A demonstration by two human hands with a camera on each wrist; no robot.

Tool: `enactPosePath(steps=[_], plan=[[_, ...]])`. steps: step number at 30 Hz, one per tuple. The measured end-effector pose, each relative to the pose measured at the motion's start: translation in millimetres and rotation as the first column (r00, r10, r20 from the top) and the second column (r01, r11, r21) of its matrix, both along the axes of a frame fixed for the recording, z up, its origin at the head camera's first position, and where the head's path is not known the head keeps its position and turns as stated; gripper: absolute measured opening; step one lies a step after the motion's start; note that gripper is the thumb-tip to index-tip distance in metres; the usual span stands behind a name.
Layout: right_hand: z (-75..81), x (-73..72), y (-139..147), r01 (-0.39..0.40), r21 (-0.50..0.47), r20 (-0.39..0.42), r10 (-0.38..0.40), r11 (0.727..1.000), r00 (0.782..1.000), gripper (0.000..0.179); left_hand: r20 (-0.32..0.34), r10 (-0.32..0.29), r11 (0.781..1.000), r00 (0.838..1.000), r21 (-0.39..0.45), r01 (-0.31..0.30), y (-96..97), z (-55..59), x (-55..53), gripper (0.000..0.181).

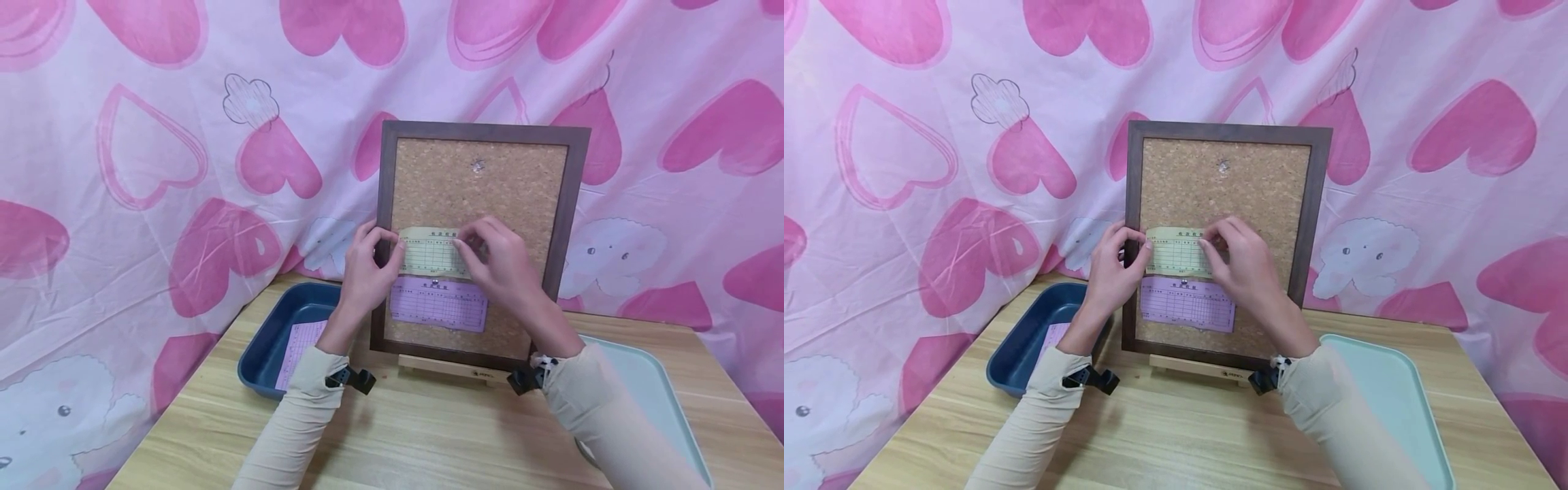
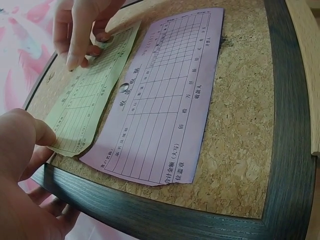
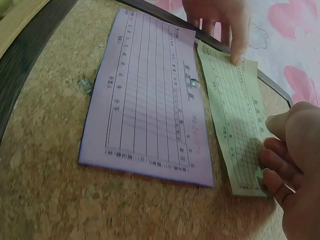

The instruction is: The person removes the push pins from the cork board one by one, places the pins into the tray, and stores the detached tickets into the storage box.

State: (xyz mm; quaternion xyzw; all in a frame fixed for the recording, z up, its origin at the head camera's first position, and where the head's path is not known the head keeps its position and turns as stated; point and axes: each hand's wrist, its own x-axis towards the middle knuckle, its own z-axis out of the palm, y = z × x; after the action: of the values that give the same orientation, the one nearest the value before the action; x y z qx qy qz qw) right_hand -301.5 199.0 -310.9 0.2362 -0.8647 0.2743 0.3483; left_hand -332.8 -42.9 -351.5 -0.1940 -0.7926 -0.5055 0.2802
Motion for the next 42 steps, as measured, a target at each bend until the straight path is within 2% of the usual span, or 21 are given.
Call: enactPosePath(steps=[12, 22, 28, 33, 42], plan=[[-10.5, 7.9, 21, -0.005, -0.024, -0.020, 0.004, 1.000, 1.000, 0.006, 0.031, 0.009, 1.000, 0.999, -0.011, -0.008, -1.7, -1.8, 3.4, 0.018], [-20.9, 17.6, 37, -0.022, -0.080, -0.034, 0.019, 0.997, 0.999, 0.007, 0.032, -0.002, 1.000, 0.999, 0.025, 0.001, -10.7, -5.2, 5.6, 0.015], [-26.2, 26.0, 51, 0.004, -0.097, -0.017, -0.006, 0.995, 1.000, 0.005, 0.029, -0.024, 0.998, 0.999, 0.065, 0.022, -20.2, -9.0, 5.2, 0.016], [-31.7, 34.3, 66, 0.039, -0.136, 0.001, -0.040, 0.990, 0.999, 0.006, 0.012, -0.001, 0.998, 1.000, 0.066, 0.000, -31.3, -9.7, 7.9, 0.018], [-44.9, 45.8, 97, -0.020, -0.251, -0.002, 0.020, 0.968, 1.000, 0.014, -0.020, 0.039, 0.997, 0.999, 0.071, -0.038, -53.8, -10.2, 11.3, 0.017]])
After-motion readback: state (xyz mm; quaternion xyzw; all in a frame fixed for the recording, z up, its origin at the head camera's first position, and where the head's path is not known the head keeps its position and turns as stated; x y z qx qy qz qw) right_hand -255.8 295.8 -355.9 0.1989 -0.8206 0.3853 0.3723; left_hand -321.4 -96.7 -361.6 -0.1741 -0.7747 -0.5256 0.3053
